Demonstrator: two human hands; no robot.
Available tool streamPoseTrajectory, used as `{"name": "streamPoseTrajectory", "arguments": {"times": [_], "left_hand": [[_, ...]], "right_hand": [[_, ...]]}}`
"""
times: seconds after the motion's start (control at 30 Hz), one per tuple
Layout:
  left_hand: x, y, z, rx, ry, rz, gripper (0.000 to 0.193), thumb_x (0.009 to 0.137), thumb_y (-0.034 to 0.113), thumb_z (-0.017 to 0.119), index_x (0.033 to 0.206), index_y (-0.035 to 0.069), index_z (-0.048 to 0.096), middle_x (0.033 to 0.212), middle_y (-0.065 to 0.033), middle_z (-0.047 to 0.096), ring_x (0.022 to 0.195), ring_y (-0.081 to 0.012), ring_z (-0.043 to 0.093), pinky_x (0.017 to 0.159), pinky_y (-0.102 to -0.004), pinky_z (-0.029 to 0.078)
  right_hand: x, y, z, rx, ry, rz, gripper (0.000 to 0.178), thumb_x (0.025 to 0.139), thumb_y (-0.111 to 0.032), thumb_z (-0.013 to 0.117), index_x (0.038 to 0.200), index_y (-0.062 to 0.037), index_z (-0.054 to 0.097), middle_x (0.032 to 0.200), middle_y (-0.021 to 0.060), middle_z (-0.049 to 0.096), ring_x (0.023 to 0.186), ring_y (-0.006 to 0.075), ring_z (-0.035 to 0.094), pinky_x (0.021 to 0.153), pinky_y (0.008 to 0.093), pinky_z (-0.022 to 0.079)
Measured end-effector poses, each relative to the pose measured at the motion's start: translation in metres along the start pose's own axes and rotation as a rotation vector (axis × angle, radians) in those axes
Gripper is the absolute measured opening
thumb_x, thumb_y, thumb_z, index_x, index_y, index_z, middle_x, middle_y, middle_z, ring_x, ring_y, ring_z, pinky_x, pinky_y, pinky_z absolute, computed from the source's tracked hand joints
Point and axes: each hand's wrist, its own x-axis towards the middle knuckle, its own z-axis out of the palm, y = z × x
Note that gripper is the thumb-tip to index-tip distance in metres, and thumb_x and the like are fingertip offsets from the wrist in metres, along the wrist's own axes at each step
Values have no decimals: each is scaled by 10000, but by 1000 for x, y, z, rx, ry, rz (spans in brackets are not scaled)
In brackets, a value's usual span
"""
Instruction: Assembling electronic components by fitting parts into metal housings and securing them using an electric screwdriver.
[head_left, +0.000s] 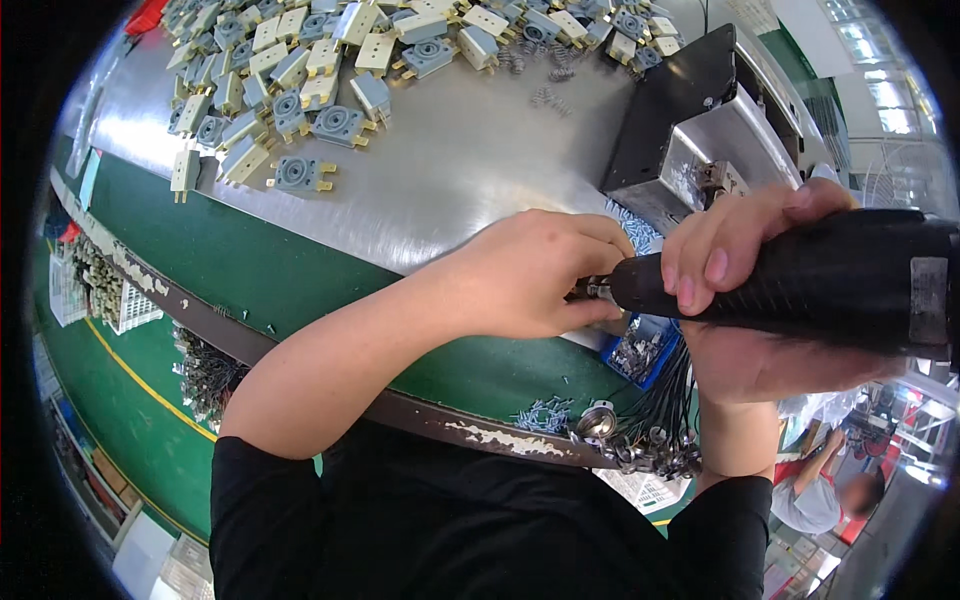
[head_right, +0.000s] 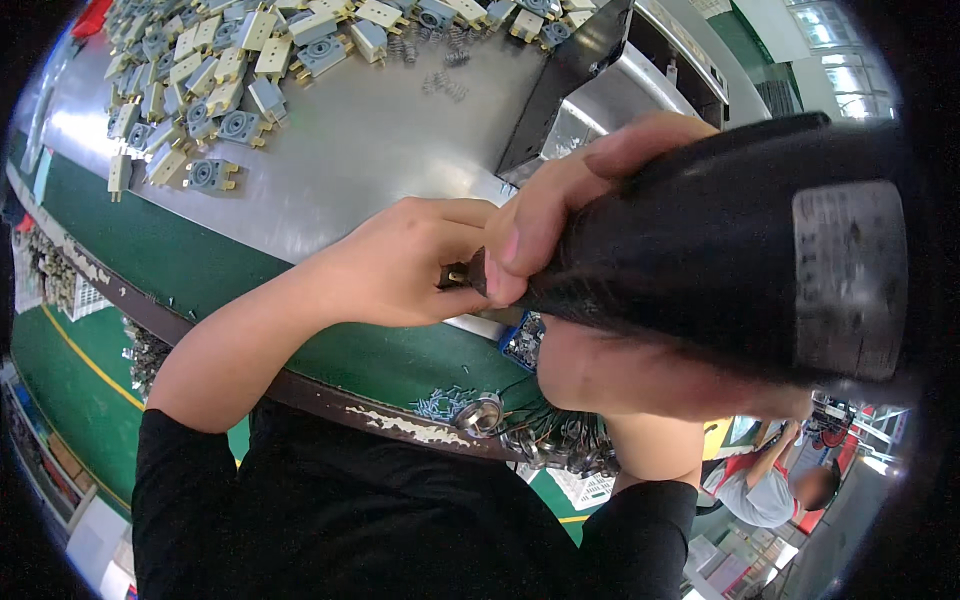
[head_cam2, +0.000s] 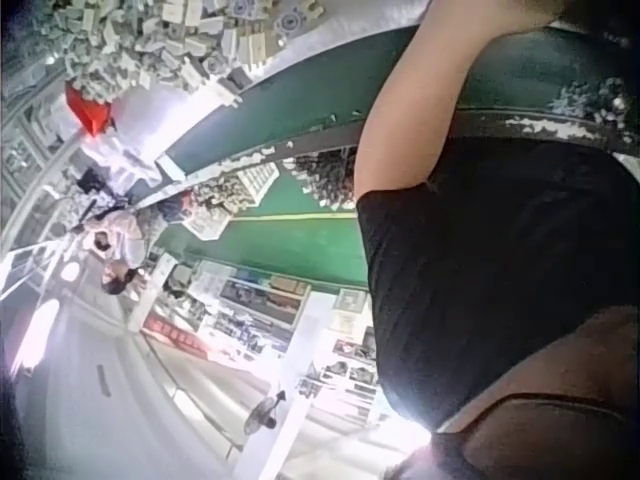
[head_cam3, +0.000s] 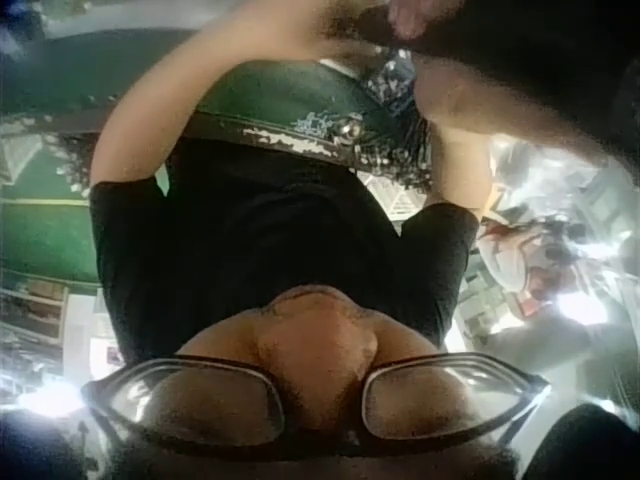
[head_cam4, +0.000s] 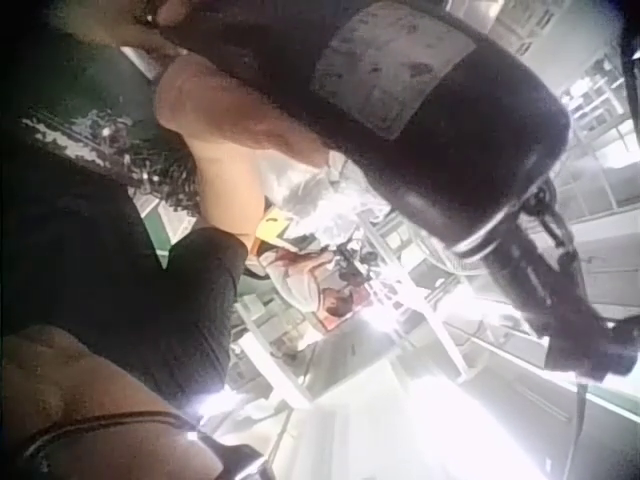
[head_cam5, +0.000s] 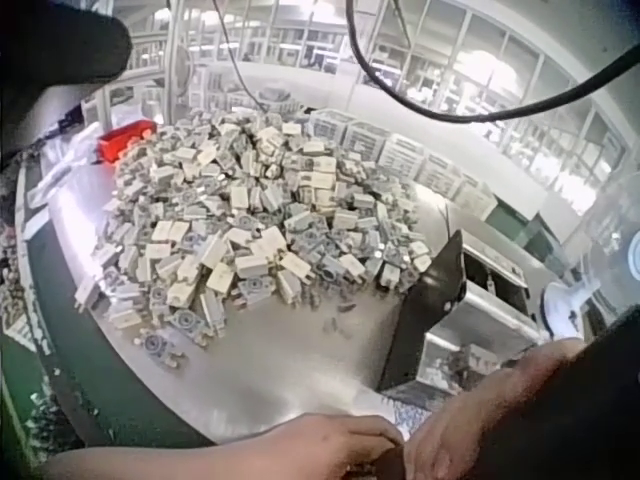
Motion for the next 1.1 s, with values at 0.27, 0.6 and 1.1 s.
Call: {"name": "streamPoseTrajectory", "arguments": {"times": [0.27, 0.6, 1.1], "left_hand": [[4, -4, 1, 17, 3, 52, 273, 818, 244, 824, 933, 18, 722, 1073, -73, 724, 847, -347, 705, 759, -441, 559], [3, 2, 0, -12, -39, 8, 272, 822, 237, 816, 967, 25, 727, 1068, -79, 722, 886, -336, 712, 785, -433, 565], [26, 44, 0, 149, 101, 360, 360, 735, 105, 891, 1061, 55, 749, 1024, -110, 738, 954, -325, 729, 880, -448, 585]], "right_hand": [[-2, -4, -11, -83, -80, 43, 1028, 802, -923, 570, 1367, -74, 452, 808, 76, 582, 630, 206, 596, 611, 374, 499], [-2, -25, -1, -130, 112, 170, 1153, 807, -903, 596, 1515, -26, 355, 799, 92, 588, 615, 227, 593, 604, 387, 504], [3, -78, -50, -452, 239, 140, 971, 1018, -743, 437, 1611, 2, 243, 1248, 175, 630, 1152, 278, 645, 1023, 413, 500]]}}
